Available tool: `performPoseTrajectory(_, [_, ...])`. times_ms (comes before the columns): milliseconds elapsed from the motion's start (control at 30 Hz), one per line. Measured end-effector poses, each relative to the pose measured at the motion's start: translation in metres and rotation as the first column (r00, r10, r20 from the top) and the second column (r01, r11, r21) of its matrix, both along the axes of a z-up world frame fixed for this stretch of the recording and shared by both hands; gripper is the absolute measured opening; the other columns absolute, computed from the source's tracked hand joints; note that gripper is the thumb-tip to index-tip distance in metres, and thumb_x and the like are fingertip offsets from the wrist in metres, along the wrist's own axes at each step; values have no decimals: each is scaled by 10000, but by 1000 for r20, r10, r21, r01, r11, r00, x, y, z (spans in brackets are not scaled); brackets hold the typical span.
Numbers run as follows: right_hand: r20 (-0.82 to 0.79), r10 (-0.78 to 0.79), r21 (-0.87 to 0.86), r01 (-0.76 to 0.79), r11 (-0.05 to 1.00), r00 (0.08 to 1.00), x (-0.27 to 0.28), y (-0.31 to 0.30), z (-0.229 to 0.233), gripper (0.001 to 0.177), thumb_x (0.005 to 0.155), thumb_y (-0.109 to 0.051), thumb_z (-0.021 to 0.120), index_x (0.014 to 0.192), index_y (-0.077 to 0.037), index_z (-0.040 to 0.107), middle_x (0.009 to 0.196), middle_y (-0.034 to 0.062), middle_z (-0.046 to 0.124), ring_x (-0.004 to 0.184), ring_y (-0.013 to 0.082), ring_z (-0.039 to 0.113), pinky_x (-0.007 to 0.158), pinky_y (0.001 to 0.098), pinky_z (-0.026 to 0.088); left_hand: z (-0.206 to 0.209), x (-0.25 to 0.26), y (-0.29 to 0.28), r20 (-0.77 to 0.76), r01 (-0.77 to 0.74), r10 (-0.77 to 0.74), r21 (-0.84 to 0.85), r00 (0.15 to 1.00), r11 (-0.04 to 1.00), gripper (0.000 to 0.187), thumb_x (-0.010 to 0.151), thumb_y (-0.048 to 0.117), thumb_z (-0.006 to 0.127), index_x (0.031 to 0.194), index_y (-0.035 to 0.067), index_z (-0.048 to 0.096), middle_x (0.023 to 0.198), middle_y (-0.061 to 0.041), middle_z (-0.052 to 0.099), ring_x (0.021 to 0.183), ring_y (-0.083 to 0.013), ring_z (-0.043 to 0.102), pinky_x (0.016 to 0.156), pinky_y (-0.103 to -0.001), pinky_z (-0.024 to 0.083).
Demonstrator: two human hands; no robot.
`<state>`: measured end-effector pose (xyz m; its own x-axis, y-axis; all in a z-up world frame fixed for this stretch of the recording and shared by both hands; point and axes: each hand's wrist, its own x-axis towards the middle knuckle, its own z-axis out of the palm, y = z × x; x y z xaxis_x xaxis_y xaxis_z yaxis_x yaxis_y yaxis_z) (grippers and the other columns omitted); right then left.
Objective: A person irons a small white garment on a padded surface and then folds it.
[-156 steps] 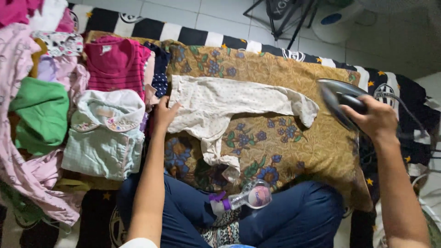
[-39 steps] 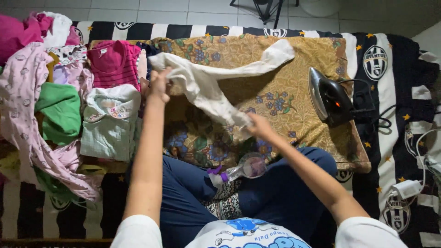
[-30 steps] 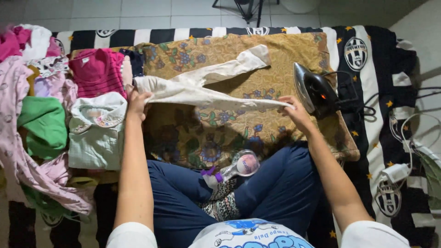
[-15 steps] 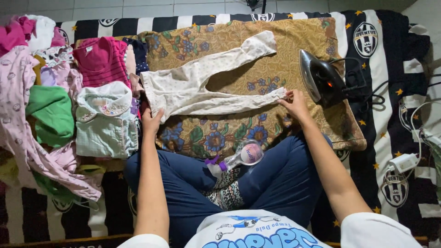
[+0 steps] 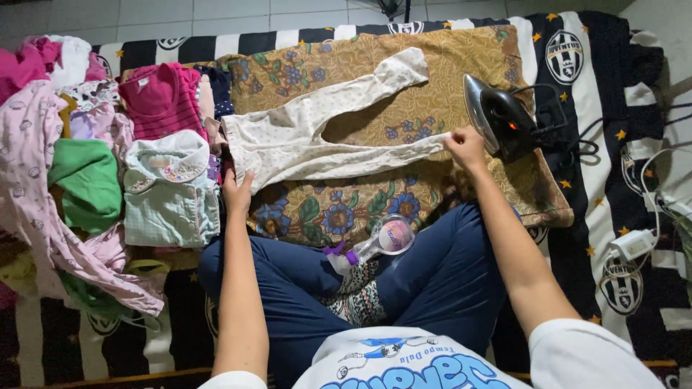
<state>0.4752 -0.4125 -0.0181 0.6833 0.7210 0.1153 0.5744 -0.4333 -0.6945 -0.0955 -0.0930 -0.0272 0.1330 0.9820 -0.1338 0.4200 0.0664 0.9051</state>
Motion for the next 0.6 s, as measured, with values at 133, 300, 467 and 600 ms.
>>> performPoseTrajectory(133, [-649,-96,169,266,949,754,0,0,14,77,771,-188,692,787,-112,695,704,101,626,568,204,652,527,301,574,54,23,-13,71,-24,21,41,997,999,546,993,294,718,1445,40,547,1438,-210,572,1391,-314,486,1167,-508,364])
performPoseTrajectory(300, [-798,-366,-216,341,915,478,-3,-8,38,164,744,-297,675,707,-166,584,543,-30,508,440,109,556,373,253,429,-13,7,12,-32,-42,43,31,999,999,467,962,356,755,1353,145,614,1342,-96,648,1328,-249,554,1131,-441,406])
performPoseTrajectory(467, [-664,-182,-40,209,977,725,-2,1,6,197,887,-238,708,899,-46,669,768,94,607,672,204,629,502,322,541,-13,13,7,-70,-24,27,45,997,999,428,944,304,750,1300,93,641,1300,-166,666,1308,-325,565,1110,-484,420])
performPoseTrajectory(600, [-363,119,86,-94,992,924,-29,7,37,491,832,-74,809,1223,156,620,1163,372,511,1098,544,596,872,580,537,7,23,-4,20,-64,65,-42,998,997,541,906,303,780,1369,91,597,1357,-166,641,1315,-286,569,1109,-451,426])
